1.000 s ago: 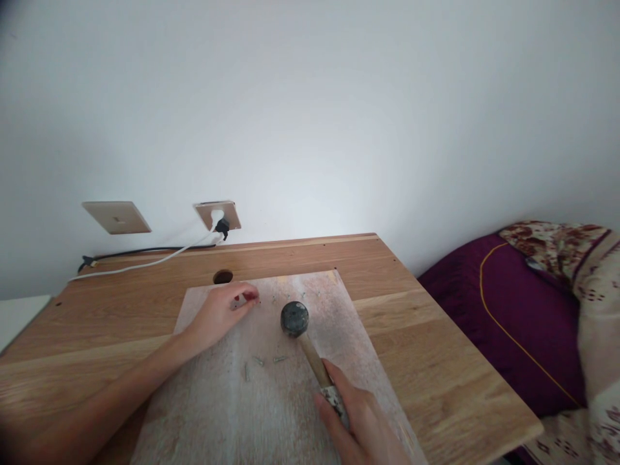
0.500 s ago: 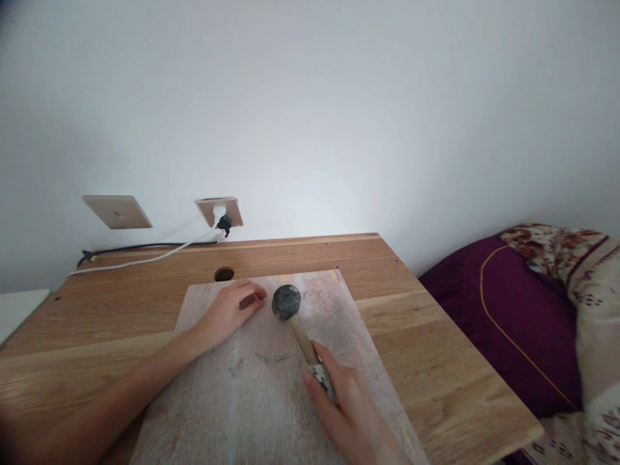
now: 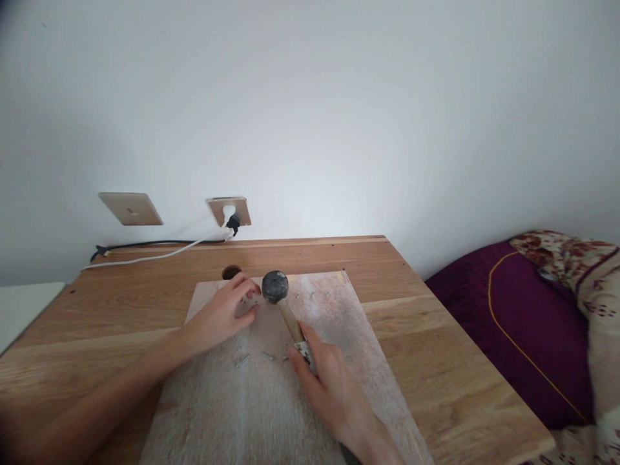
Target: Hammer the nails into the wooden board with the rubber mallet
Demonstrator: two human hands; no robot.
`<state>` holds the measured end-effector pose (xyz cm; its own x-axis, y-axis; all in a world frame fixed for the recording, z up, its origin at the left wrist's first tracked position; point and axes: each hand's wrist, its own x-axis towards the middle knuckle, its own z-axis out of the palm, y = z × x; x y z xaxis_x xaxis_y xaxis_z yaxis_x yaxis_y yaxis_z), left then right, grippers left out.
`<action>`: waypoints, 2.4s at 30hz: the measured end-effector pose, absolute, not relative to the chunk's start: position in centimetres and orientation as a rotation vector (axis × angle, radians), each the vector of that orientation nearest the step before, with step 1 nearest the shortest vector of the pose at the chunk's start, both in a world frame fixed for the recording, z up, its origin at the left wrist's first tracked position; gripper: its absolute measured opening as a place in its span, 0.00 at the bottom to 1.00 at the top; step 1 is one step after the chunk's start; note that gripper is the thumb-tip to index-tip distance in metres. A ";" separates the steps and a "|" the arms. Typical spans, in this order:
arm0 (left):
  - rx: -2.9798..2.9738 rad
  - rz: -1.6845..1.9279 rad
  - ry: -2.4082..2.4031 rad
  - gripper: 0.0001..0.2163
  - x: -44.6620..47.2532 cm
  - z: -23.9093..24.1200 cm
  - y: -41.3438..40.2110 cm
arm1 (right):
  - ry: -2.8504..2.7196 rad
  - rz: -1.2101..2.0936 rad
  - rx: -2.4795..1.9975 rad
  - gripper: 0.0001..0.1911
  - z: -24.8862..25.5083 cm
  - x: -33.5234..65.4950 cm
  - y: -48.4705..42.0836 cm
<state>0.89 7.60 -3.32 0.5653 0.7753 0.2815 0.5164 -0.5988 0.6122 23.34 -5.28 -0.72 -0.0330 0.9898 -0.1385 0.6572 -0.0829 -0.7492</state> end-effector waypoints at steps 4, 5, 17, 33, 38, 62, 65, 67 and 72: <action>2.801 0.468 0.770 0.03 1.6 -2.0 3.7 | -1.711 0.962 -1.794 0.28 -1.0 23.9 -5.8; 2.940 0.401 0.713 0.01 2.2 -1.9 2.7 | -1.692 0.967 -1.805 0.28 -1.0 24.2 -6.0; 3.056 0.401 0.639 0.06 4.6 -1.3 1.5 | -1.542 0.913 -1.951 0.31 -2.1 27.4 -11.2; 2.474 0.538 1.018 0.13 0.1 -3.0 9.6 | -1.558 0.782 -1.978 0.27 -2.2 26.8 -11.4; 2.280 0.721 1.025 0.11 0.4 -3.6 10.5 | -1.550 0.810 -1.987 0.28 -1.7 26.5 -11.3; 2.046 0.942 0.979 0.05 -0.1 -5.9 9.5 | -1.501 0.931 -2.000 0.31 -1.4 25.3 -10.6; 2.055 0.910 0.982 0.05 0.0 -5.7 9.6 | -1.521 0.985 -1.955 0.32 -1.7 25.2 -10.3; 2.066 0.891 0.984 0.06 0.1 -5.5 9.6 | -1.546 1.022 -1.915 0.32 -2.0 25.3 -10.1; 2.115 0.862 1.012 0.11 0.3 -5.1 9.2 | -1.637 1.111 -1.883 0.34 -2.4 25.7 -9.2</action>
